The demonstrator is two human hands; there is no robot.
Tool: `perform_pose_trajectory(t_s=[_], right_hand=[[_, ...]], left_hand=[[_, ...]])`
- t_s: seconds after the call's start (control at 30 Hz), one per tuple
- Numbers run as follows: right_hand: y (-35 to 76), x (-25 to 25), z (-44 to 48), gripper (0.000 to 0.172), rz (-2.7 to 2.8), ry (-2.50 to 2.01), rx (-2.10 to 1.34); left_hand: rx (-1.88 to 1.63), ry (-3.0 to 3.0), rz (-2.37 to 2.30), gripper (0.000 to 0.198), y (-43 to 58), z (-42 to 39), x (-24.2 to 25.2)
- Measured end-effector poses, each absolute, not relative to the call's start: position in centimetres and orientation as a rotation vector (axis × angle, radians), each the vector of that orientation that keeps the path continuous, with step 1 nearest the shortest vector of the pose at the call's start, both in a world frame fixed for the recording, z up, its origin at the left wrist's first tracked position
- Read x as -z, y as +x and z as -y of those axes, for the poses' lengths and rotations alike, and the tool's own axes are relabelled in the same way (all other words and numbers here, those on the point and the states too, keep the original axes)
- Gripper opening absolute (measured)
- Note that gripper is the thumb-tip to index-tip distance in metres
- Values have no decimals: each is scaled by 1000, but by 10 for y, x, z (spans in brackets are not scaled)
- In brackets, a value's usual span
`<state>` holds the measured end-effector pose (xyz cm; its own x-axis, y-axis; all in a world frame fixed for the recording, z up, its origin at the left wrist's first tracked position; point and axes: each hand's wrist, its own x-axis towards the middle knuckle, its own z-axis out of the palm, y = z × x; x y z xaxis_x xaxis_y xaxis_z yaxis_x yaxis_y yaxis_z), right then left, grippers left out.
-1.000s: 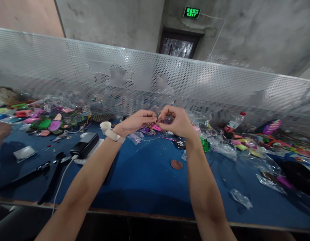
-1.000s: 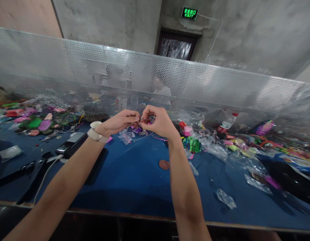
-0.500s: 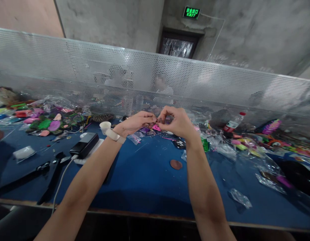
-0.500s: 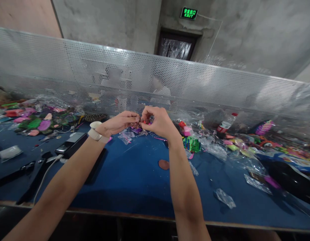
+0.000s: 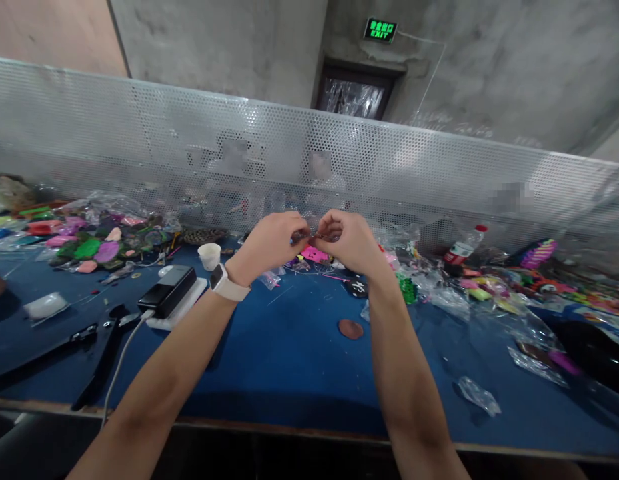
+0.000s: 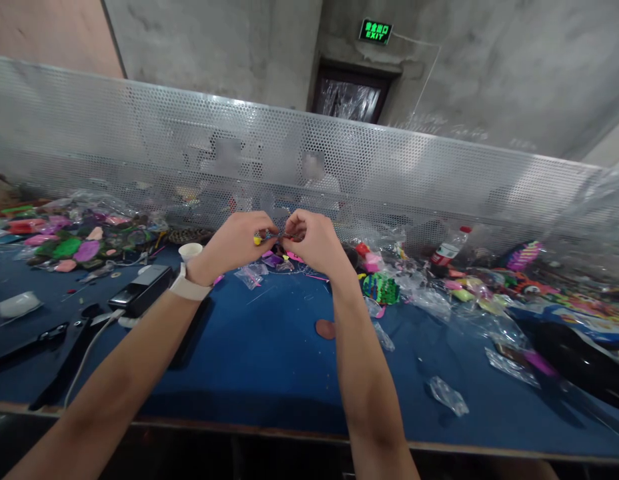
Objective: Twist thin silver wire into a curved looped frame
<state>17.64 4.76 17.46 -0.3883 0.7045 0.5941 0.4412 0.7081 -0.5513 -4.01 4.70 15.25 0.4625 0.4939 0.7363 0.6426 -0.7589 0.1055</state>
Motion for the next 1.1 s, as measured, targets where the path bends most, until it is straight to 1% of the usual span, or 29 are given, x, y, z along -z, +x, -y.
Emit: perform_pose_trajectory(t_s=[0.17,0.27,0.4,0.53,0.67,0.8,1.1], right_hand=[[172,-173,-49,21,2017,-997,-359],[168,-171,-48,24,2064,-1024,-283],[166,-169,-48,24,2132,-1007,-177],[169,-169,-50,25,2159,-980,-138],[175,-170,-53,19,2201,-927,-127],[179,-170,-54,15,2247,-873,-36],[178,-170,-46,14,2366,-795,194]], left_hand=[[860,-2310,1043,22,-28,-42,-147],[769,-2267,1064,24,-23,-41,-144],[727,-2274,1081,24,-21,-42,-141],[797,-2282,1054,26,-24,-46,-140],[934,-2357,1013,28,-31,-52,-139],[1080,-2518,923,26,-39,-58,-142],[1259,-2780,770,18,-52,-65,-146]])
